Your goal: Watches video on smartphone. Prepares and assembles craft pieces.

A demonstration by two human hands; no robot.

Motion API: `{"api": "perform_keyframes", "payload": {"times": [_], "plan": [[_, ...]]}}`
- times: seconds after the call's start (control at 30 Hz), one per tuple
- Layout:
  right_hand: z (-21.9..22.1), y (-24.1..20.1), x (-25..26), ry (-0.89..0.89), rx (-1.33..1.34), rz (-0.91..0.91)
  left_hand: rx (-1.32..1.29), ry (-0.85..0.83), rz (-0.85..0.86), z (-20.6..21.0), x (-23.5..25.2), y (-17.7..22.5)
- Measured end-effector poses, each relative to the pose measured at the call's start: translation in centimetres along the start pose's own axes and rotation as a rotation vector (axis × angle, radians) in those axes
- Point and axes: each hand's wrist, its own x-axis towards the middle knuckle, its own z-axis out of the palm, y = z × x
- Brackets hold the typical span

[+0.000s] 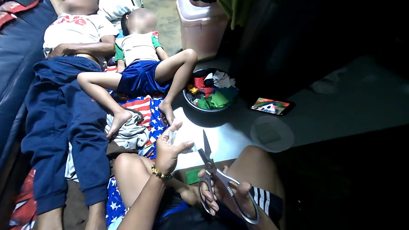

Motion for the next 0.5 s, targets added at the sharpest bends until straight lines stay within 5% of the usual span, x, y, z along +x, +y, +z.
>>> {"api": "perform_keyframes", "payload": {"times": [0.5], "plan": [[1.3,0.4,0.0,0.096,0.081,-0.044,-0.023,0.015,0.017,-0.2,0.0,-0.2]]}}
